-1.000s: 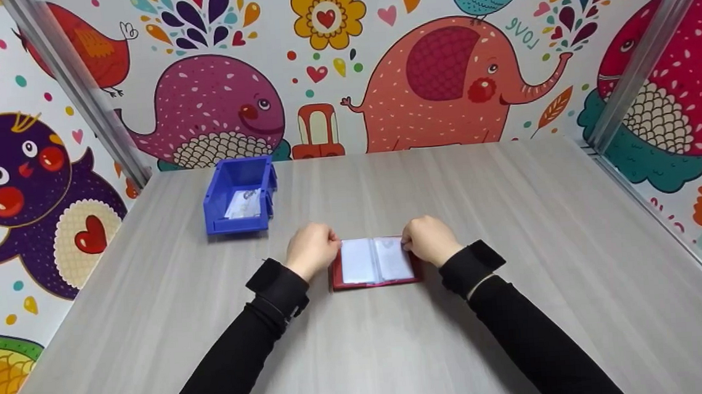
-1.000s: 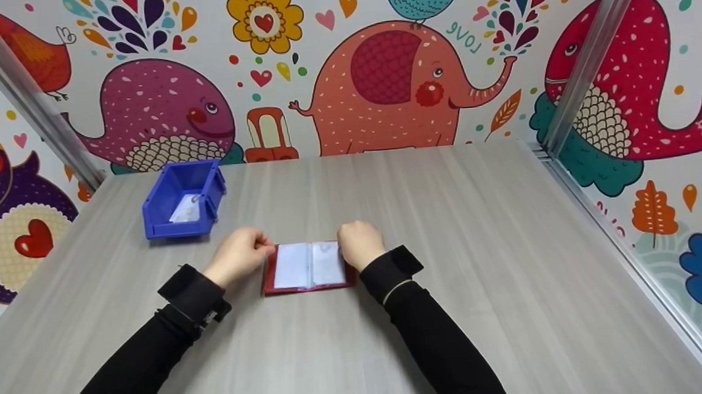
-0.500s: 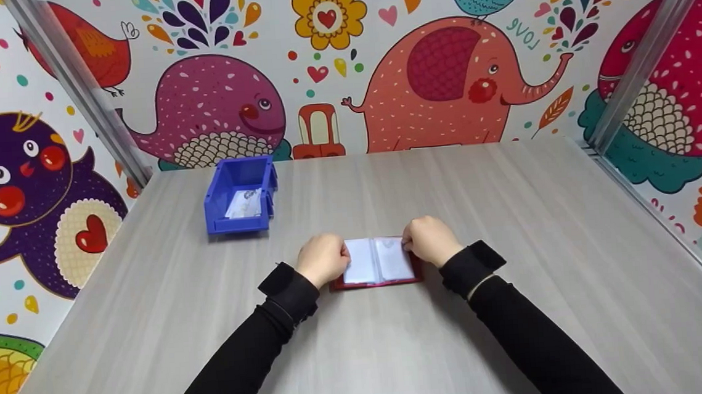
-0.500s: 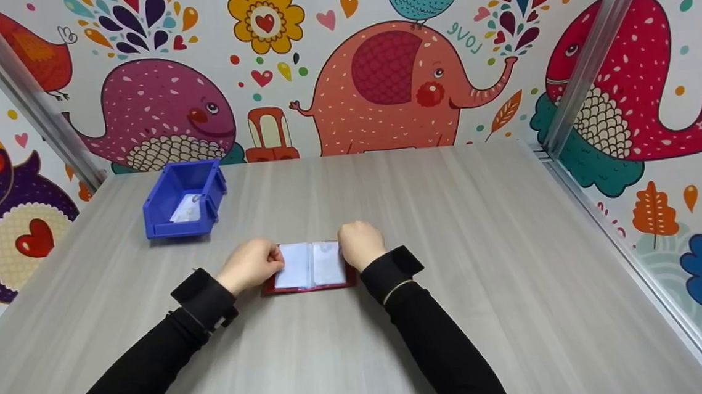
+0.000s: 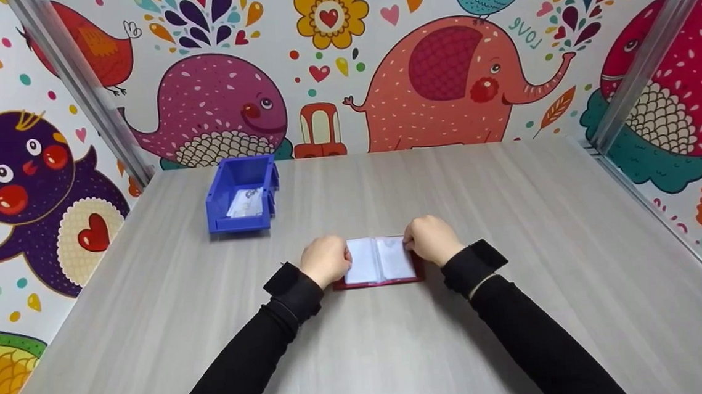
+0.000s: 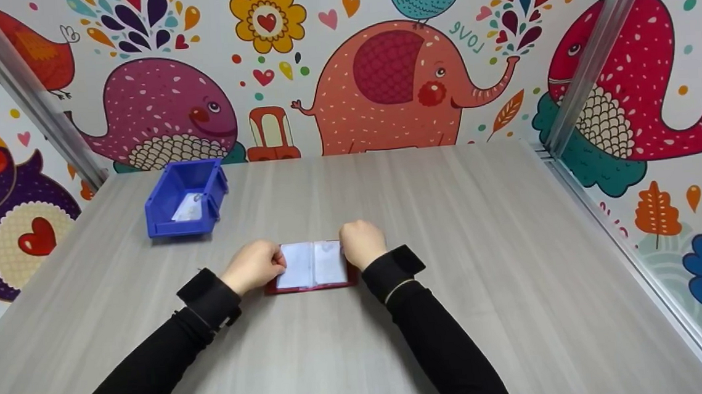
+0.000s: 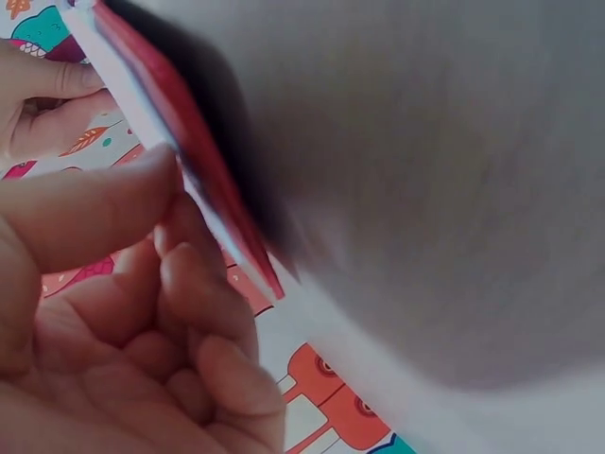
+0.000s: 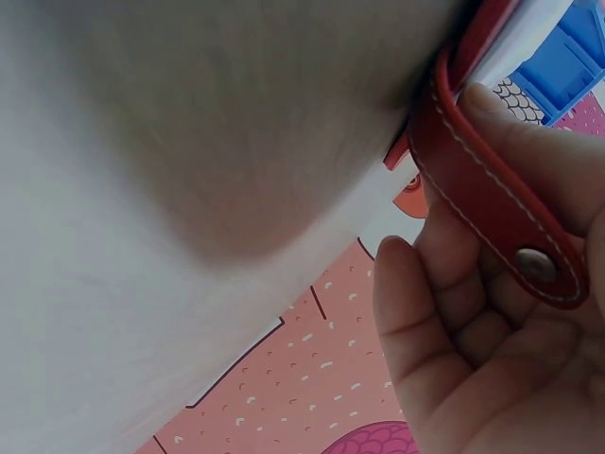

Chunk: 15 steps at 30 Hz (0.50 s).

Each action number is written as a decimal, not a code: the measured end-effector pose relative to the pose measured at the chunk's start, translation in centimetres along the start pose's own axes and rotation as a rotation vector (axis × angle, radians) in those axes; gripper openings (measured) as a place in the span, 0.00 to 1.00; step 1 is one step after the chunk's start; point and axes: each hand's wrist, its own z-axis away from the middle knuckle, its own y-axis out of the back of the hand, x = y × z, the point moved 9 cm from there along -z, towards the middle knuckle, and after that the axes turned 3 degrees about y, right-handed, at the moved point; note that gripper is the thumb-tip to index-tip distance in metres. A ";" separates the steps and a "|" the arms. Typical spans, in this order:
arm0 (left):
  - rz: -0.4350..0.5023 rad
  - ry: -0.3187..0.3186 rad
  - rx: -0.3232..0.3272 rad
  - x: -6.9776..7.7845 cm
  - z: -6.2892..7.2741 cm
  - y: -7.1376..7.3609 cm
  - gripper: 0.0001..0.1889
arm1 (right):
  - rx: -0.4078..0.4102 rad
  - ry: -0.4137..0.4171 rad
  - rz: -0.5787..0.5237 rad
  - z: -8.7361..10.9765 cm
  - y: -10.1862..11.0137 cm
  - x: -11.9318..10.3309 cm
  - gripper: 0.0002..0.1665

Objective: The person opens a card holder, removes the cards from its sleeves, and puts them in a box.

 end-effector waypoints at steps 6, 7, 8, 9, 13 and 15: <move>0.026 0.033 -0.015 -0.2 -0.1 -0.1 0.06 | 0.004 0.010 0.004 0.0 0.1 -0.1 0.02; 0.029 0.036 -0.014 -0.2 -0.1 -0.1 0.06 | 0.008 0.010 0.003 0.0 0.1 -0.1 0.02; 0.030 0.038 -0.013 -0.2 -0.1 -0.1 0.06 | 0.015 0.017 0.006 -0.1 0.2 -0.1 0.03; 0.029 0.038 -0.011 -0.2 -0.1 -0.1 0.06 | 0.026 0.024 0.010 -0.1 0.2 -0.2 0.03; 0.021 0.033 -0.004 -0.1 0.1 0.0 0.06 | 0.074 0.050 0.015 -0.1 0.5 -0.3 0.03; 0.022 0.032 -0.002 -0.1 0.1 0.0 0.06 | 0.089 0.052 0.010 -0.1 0.7 -0.4 0.03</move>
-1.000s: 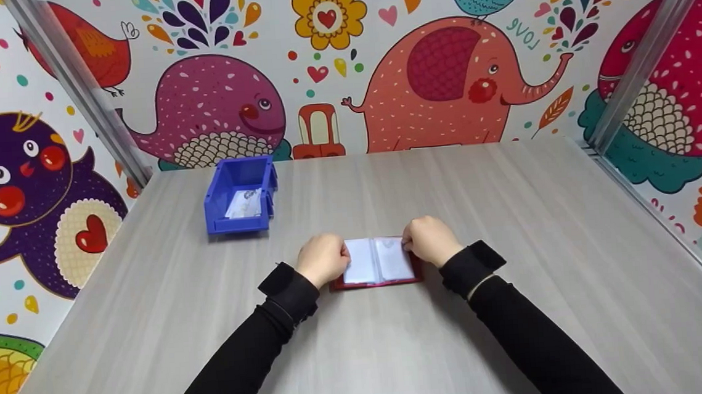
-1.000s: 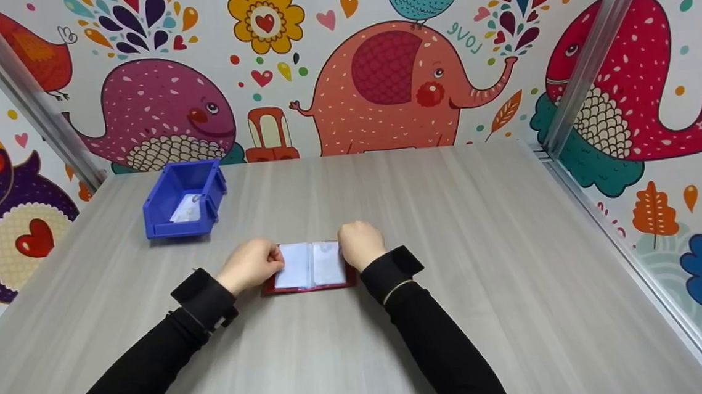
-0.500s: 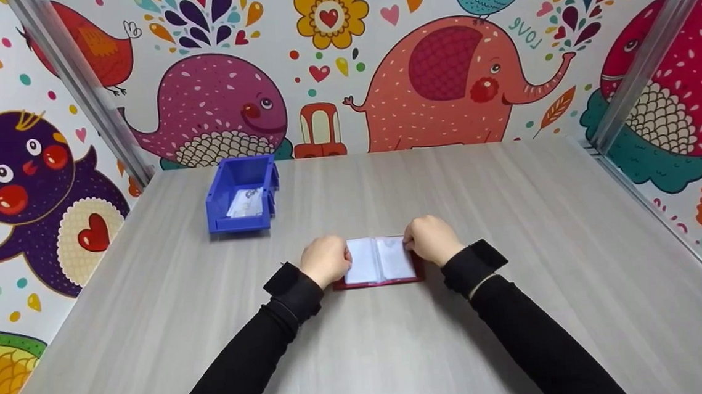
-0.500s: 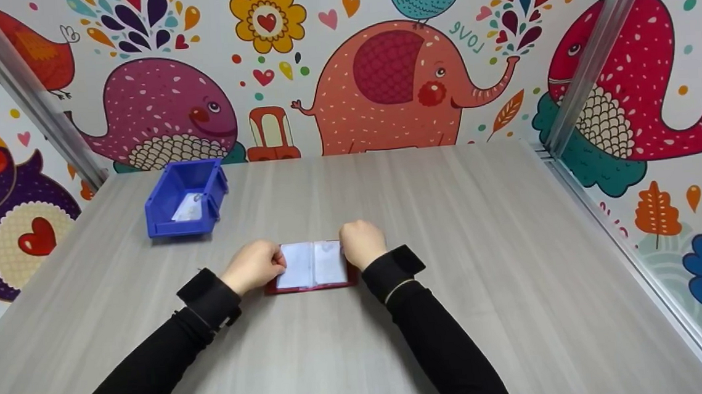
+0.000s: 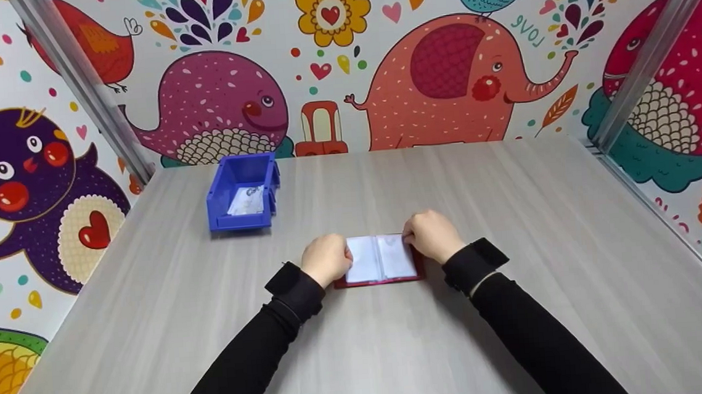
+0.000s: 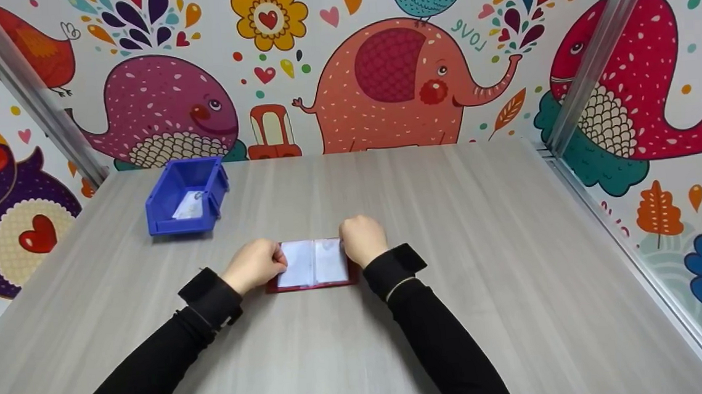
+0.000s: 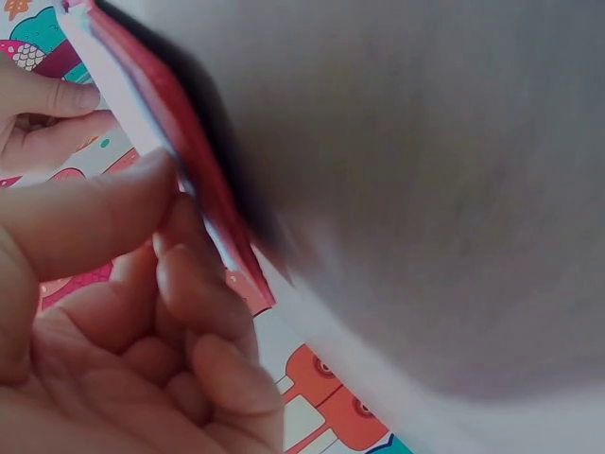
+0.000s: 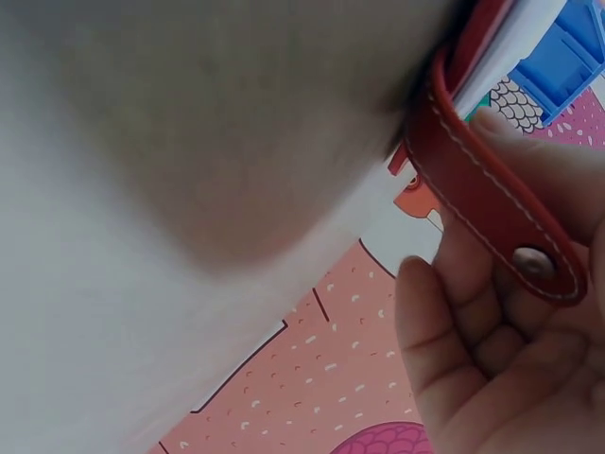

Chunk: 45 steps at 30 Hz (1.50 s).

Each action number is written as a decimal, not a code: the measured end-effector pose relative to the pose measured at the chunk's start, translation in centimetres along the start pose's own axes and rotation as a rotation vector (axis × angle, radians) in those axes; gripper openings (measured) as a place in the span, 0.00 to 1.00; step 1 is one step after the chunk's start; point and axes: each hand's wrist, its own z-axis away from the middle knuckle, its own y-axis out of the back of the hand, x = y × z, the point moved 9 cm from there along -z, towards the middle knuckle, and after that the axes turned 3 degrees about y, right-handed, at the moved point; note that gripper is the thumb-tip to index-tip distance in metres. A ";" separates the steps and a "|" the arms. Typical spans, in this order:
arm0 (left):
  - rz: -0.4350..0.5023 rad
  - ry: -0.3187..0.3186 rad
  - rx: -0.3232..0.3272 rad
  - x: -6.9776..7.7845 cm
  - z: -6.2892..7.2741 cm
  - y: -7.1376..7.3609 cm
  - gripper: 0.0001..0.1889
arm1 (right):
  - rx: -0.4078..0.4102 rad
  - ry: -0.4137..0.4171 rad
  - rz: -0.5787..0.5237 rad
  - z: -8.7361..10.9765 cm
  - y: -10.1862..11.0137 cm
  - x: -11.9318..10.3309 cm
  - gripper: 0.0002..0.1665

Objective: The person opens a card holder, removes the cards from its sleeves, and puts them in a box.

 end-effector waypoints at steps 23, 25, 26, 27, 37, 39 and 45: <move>0.018 0.018 -0.009 -0.2 0.1 0.1 0.05 | -0.008 0.037 0.055 -0.2 -0.2 -0.6 0.05; 0.016 0.012 -0.009 -0.1 0.1 0.0 0.06 | -0.012 0.035 0.054 -0.2 -0.2 -0.6 0.06; 0.015 0.004 -0.004 -0.1 0.1 0.0 0.06 | -0.013 0.036 0.053 -0.2 -0.3 -0.6 0.06; 0.013 -0.002 0.000 -0.1 0.1 0.0 0.06 | -0.013 0.036 0.054 -0.2 -0.3 -0.6 0.06; 0.008 -0.020 0.015 0.0 0.0 0.1 0.06 | -0.005 0.061 0.027 0.0 -0.4 -0.6 0.05; 0.008 -0.018 0.015 0.0 0.0 0.1 0.06 | -0.001 0.077 0.023 0.0 -0.4 -0.7 0.05; 0.005 -0.015 0.017 0.1 0.0 0.1 0.06 | -0.003 0.107 0.031 0.1 -0.4 -0.8 0.06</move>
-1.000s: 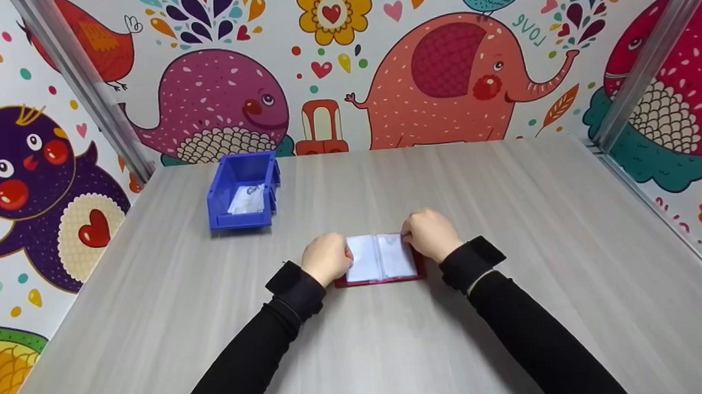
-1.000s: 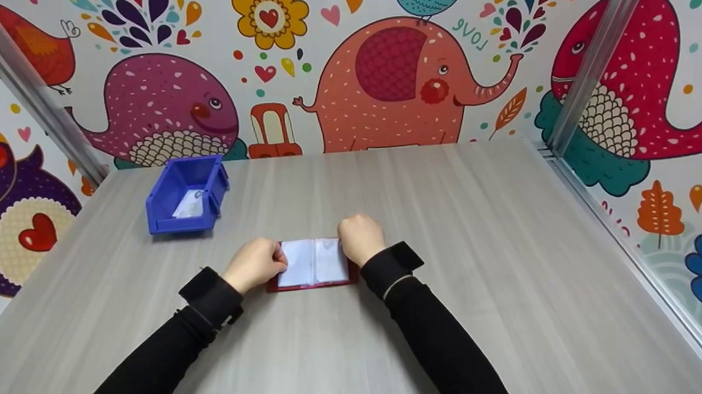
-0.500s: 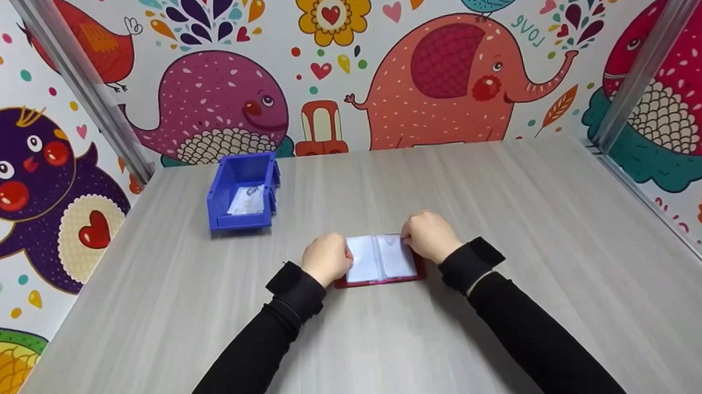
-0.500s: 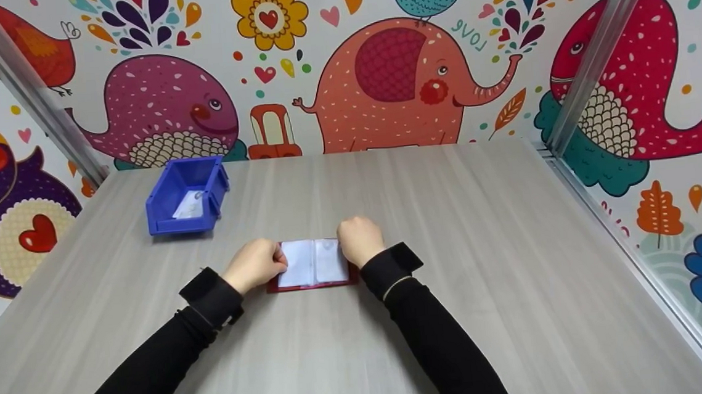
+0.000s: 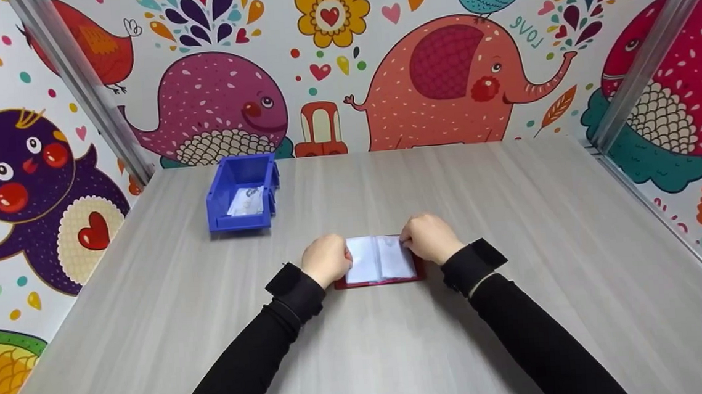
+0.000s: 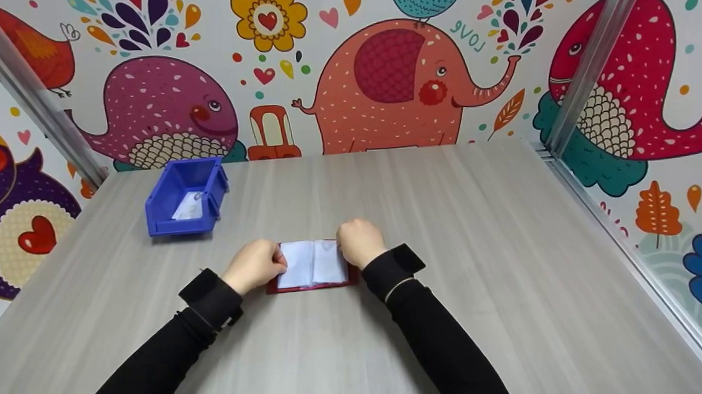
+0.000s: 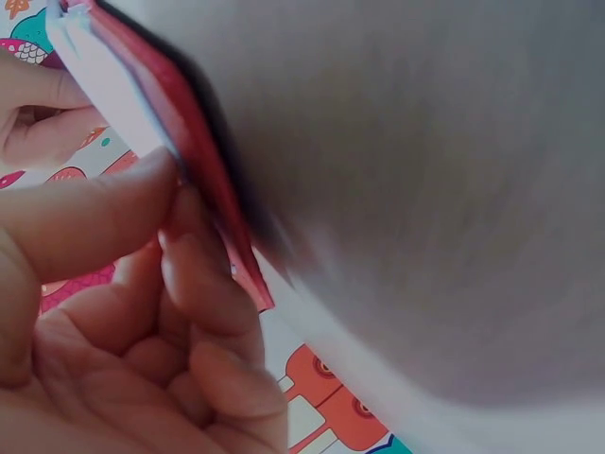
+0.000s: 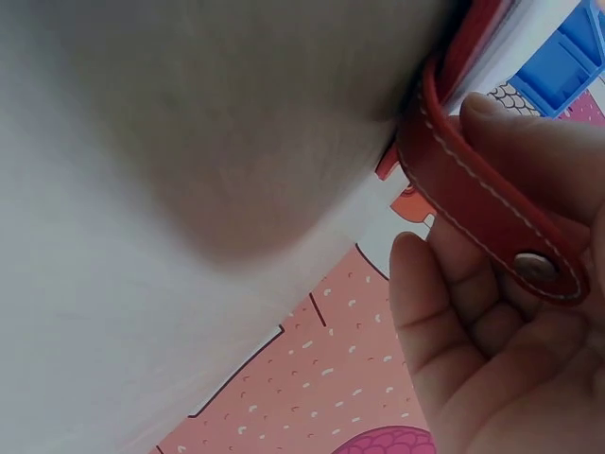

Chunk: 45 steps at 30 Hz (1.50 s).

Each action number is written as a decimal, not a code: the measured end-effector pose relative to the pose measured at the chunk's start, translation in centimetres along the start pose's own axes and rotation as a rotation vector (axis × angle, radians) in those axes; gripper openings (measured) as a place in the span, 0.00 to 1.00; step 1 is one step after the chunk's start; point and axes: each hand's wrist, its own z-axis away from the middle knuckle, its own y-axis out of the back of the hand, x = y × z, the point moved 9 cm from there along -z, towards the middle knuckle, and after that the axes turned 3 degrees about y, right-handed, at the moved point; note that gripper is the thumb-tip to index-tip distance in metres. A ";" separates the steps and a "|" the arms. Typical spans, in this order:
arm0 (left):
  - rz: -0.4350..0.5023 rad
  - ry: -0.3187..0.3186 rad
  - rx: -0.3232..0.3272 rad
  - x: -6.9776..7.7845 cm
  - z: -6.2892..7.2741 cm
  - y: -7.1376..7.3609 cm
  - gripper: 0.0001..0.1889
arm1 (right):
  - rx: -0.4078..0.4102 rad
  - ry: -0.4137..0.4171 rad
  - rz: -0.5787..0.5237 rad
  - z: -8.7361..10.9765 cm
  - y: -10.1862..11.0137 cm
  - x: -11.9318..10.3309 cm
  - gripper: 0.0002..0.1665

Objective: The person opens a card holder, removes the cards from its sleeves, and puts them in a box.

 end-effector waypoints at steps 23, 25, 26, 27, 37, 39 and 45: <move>-0.007 0.001 0.003 0.0 0.1 0.1 0.06 | -0.075 0.033 -0.078 0.0 -0.2 -1.0 0.09; -0.006 0.001 0.005 0.0 0.1 0.1 0.06 | -0.097 0.038 -0.089 -0.1 -0.4 -1.1 0.09; -0.006 0.000 0.007 0.0 0.1 0.1 0.06 | -0.106 0.038 -0.097 -0.1 -0.4 -1.2 0.09; -0.005 0.000 0.006 -0.1 0.1 0.1 0.07 | -0.114 0.039 -0.103 -0.1 -0.5 -1.2 0.09; 0.010 0.001 -0.003 -0.2 0.1 0.0 0.07 | -0.088 0.039 -0.098 -0.2 -0.6 -1.6 0.08; 0.010 -0.011 0.002 -0.2 0.1 -0.1 0.07 | -0.068 0.054 -0.078 -0.2 -0.5 -1.9 0.07; 0.009 -0.018 0.001 -0.2 -0.1 -0.3 0.08 | -0.021 0.046 -0.054 -0.4 -0.2 -2.3 0.06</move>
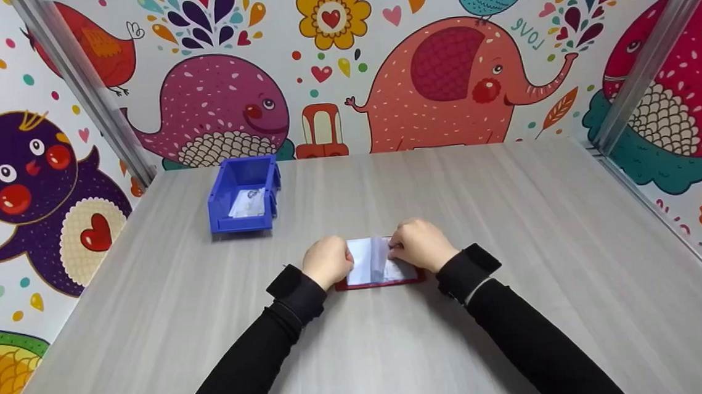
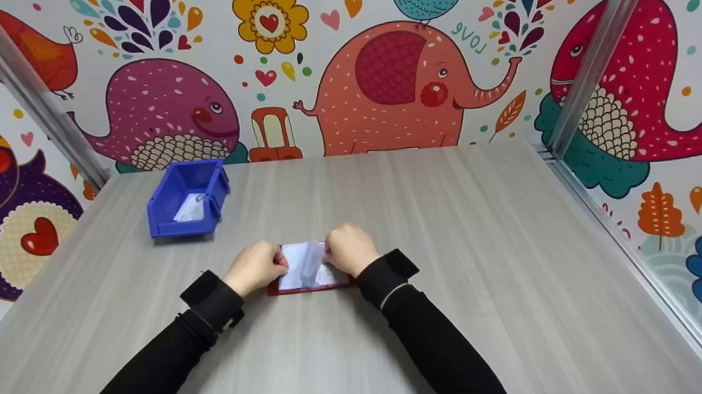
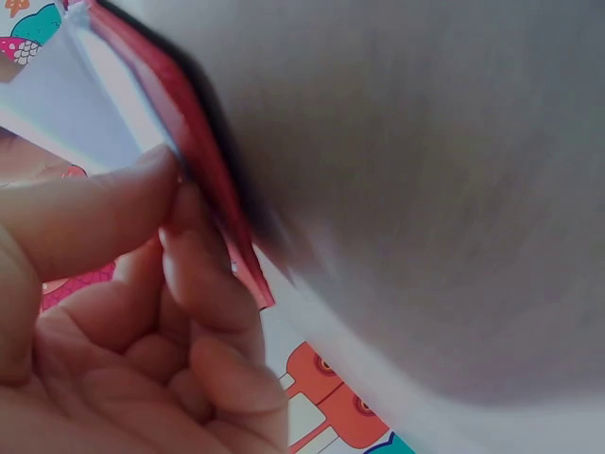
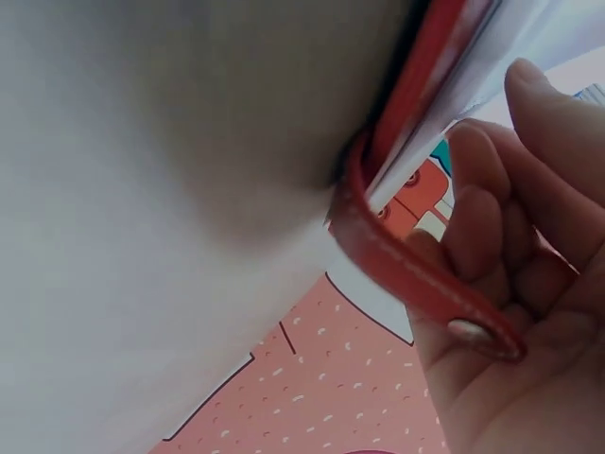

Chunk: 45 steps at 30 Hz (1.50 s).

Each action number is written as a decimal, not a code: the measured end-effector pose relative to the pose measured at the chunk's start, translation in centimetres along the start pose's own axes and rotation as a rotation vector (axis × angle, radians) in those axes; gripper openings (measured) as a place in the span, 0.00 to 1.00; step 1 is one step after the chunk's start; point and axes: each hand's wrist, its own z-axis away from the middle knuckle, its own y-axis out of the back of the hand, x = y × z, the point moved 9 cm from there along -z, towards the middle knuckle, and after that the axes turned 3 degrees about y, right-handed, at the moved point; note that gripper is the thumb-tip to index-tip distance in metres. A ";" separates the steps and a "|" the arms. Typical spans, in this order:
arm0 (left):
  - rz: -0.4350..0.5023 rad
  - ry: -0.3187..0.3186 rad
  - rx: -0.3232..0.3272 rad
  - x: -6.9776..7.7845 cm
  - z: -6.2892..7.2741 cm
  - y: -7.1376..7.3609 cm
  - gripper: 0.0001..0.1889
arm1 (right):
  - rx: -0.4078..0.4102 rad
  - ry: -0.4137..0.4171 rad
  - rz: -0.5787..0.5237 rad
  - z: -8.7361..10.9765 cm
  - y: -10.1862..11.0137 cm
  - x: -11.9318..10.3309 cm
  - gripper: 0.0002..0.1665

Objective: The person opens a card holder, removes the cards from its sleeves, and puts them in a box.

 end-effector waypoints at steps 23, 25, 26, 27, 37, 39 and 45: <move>-0.030 -0.019 0.007 0.0 0.1 0.2 0.14 | 0.017 0.069 -0.012 -1.3 -0.7 -2.2 0.03; -0.034 -0.009 0.007 -0.1 0.1 0.3 0.16 | 0.014 0.075 -0.002 -1.2 -0.7 -2.3 0.04; -0.034 -0.004 0.006 -0.2 0.1 0.3 0.17 | 0.010 0.078 0.001 -1.2 -0.8 -2.4 0.04; -0.036 -0.001 0.004 -0.2 0.1 0.3 0.17 | 0.006 0.080 0.006 -1.2 -0.8 -2.5 0.04; -0.048 0.012 0.002 -0.5 0.5 0.9 0.20 | 0.004 0.110 0.065 -1.3 -0.9 -3.2 0.06; -0.053 0.014 0.003 -0.6 0.5 1.0 0.19 | 0.007 0.110 0.069 -1.3 -1.0 -3.2 0.06; -0.057 0.021 -0.018 -0.9 0.5 1.1 0.13 | -0.001 0.096 0.067 -1.3 -1.1 -3.1 0.06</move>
